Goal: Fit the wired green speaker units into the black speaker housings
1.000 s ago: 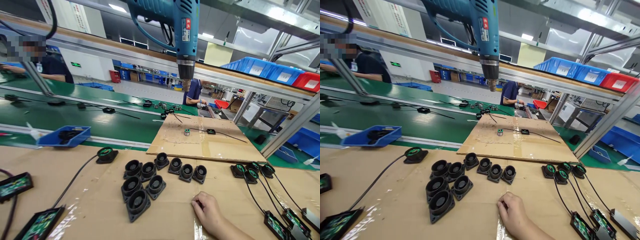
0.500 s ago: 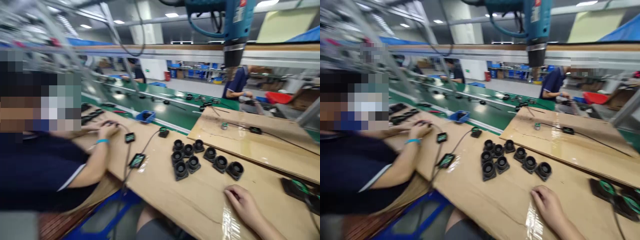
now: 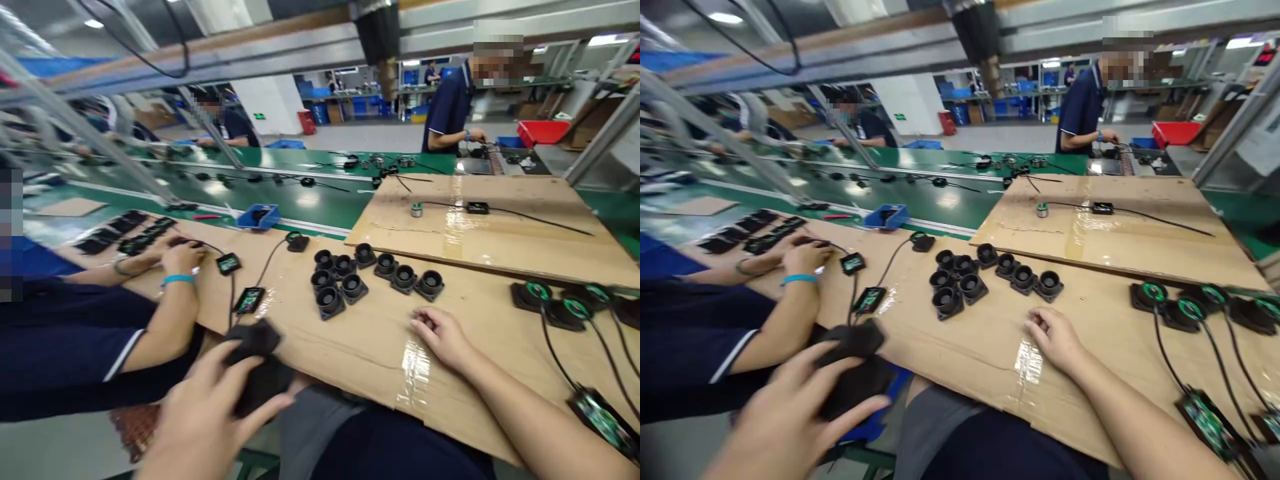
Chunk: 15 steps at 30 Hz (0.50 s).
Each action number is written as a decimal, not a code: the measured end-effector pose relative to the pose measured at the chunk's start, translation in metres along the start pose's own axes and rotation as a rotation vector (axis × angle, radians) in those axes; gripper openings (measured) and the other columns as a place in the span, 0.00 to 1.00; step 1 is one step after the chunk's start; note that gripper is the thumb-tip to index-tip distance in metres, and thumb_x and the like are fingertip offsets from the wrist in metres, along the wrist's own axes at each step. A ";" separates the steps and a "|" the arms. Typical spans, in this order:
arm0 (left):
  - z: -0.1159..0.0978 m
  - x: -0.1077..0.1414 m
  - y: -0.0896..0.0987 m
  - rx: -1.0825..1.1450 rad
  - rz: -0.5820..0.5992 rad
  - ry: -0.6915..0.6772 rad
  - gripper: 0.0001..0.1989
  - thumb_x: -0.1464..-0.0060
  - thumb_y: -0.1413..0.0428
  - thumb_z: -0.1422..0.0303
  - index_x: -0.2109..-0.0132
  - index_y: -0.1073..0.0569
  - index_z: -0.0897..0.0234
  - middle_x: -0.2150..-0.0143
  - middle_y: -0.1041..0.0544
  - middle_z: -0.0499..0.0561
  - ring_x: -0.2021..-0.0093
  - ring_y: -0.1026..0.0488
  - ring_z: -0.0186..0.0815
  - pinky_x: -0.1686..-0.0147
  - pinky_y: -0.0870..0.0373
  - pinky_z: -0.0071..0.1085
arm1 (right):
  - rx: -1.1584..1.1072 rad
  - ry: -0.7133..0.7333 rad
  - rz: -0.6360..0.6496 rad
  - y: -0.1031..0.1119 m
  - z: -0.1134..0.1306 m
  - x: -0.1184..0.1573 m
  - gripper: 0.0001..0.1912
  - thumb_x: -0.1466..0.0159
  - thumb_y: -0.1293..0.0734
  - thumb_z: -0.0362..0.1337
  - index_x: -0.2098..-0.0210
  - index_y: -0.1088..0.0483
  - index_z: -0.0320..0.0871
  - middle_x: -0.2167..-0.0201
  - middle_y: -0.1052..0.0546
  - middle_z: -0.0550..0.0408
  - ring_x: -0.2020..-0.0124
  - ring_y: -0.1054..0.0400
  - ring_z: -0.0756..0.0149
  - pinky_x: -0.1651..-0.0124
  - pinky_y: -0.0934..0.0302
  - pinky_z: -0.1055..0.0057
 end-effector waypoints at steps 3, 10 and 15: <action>-0.082 -0.044 -0.059 0.099 0.120 -0.211 0.26 0.54 0.33 0.47 0.55 0.24 0.61 0.43 0.29 0.66 0.51 0.25 0.58 0.59 0.23 0.51 | -0.034 -0.015 -0.076 0.016 0.011 0.009 0.20 0.32 0.34 0.50 0.51 0.26 0.41 0.64 0.23 0.50 0.68 0.30 0.65 0.61 0.31 0.66; -0.196 -0.098 -0.102 0.277 0.384 -0.285 0.37 0.56 0.28 0.57 0.43 0.32 0.66 0.34 0.39 0.74 0.43 0.29 0.63 0.50 0.28 0.57 | 0.011 0.023 -0.087 0.051 0.027 0.031 0.20 0.30 0.36 0.50 0.47 0.29 0.42 0.55 0.25 0.47 0.58 0.29 0.62 0.54 0.31 0.64; -0.156 -0.098 -0.085 0.478 0.269 -0.400 0.42 0.47 0.34 0.59 0.31 0.44 0.59 0.28 0.46 0.68 0.33 0.39 0.61 0.40 0.32 0.57 | 0.223 0.193 0.015 0.047 0.044 0.035 0.20 0.31 0.33 0.49 0.47 0.32 0.43 0.42 0.31 0.42 0.40 0.37 0.53 0.38 0.37 0.52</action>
Point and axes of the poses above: each hand's wrist, its own x-axis away from the middle knuckle, its own y-axis out of the back of the hand, z = x × y, the point moved 1 cm from there along -x, towards the middle knuckle
